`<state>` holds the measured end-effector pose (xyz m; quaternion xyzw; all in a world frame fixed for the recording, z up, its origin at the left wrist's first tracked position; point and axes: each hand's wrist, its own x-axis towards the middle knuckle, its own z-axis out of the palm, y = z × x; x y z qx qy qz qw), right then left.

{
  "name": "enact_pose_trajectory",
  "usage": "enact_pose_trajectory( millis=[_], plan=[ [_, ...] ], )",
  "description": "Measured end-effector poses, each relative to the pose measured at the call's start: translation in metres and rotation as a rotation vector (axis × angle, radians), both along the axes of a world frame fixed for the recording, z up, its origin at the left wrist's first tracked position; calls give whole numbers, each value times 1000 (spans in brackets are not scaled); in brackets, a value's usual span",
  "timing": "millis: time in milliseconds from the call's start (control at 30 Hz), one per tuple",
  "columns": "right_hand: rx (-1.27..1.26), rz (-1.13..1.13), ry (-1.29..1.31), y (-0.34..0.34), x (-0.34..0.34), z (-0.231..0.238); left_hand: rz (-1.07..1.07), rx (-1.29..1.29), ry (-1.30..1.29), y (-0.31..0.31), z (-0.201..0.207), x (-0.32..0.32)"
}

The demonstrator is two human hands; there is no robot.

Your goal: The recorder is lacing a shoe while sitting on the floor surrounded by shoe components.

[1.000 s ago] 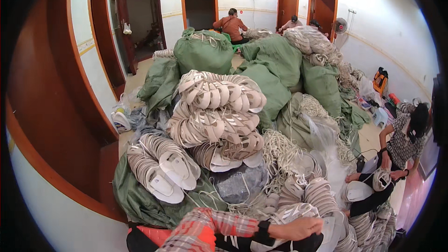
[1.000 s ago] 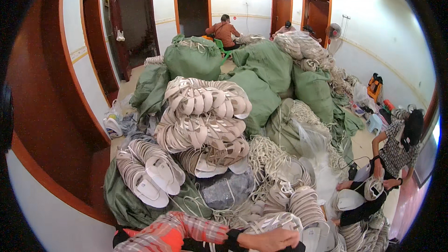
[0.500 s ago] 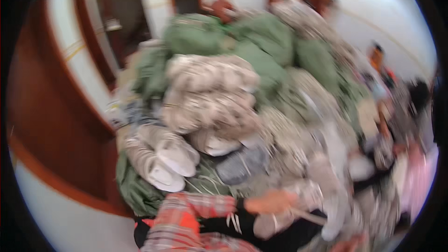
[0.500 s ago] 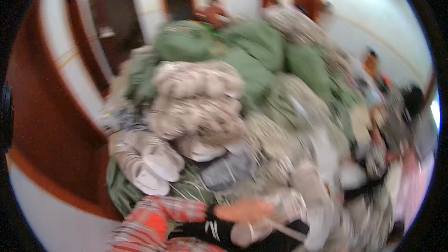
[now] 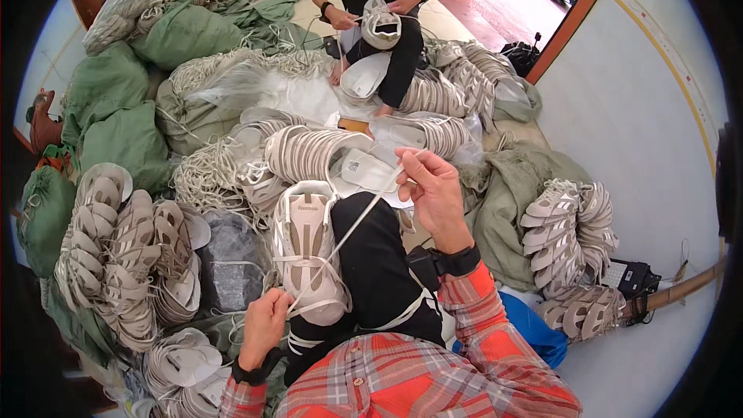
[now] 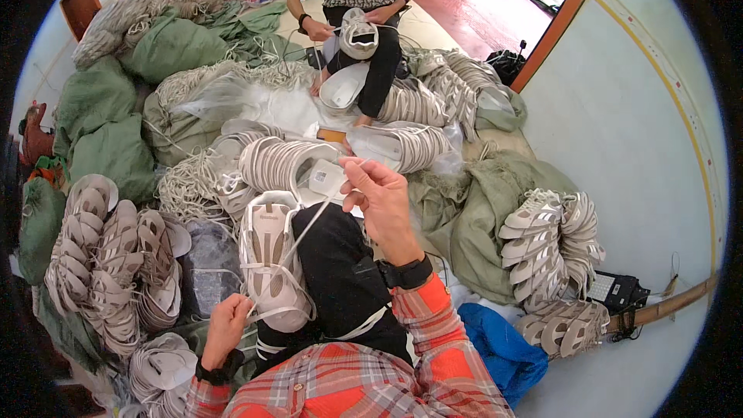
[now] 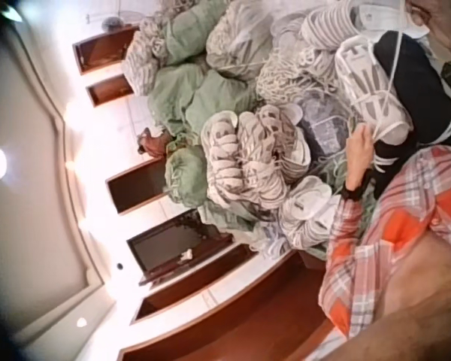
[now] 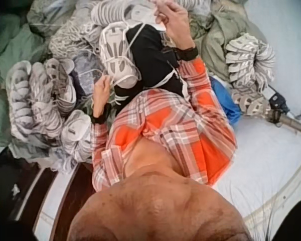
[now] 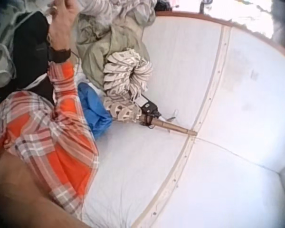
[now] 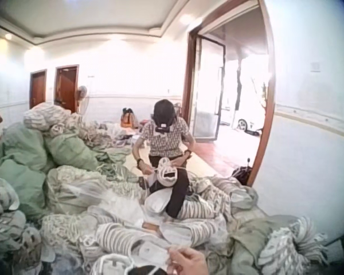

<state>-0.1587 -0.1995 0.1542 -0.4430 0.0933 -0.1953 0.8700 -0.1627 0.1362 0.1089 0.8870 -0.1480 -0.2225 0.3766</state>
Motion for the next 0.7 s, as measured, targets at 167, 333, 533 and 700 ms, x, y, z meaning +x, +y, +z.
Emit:
enact_pose_trajectory(
  millis=[167, 333, 533, 700],
  plan=[
    [-225, 95, 156, 35, -7, 15, 176, -315, -480, -33, 25, 25],
    [-398, 342, 174, 85, -11, 0, 90, -546, -178, -85, 42, 34],
    [-404, 342, 204, 92, -4, -7, -88, -497, -297, -89, 36, 32],
    [-372, 388, 224, 90, -3, -6, -157, -432, -393, -89, 37, 31]
  ],
)
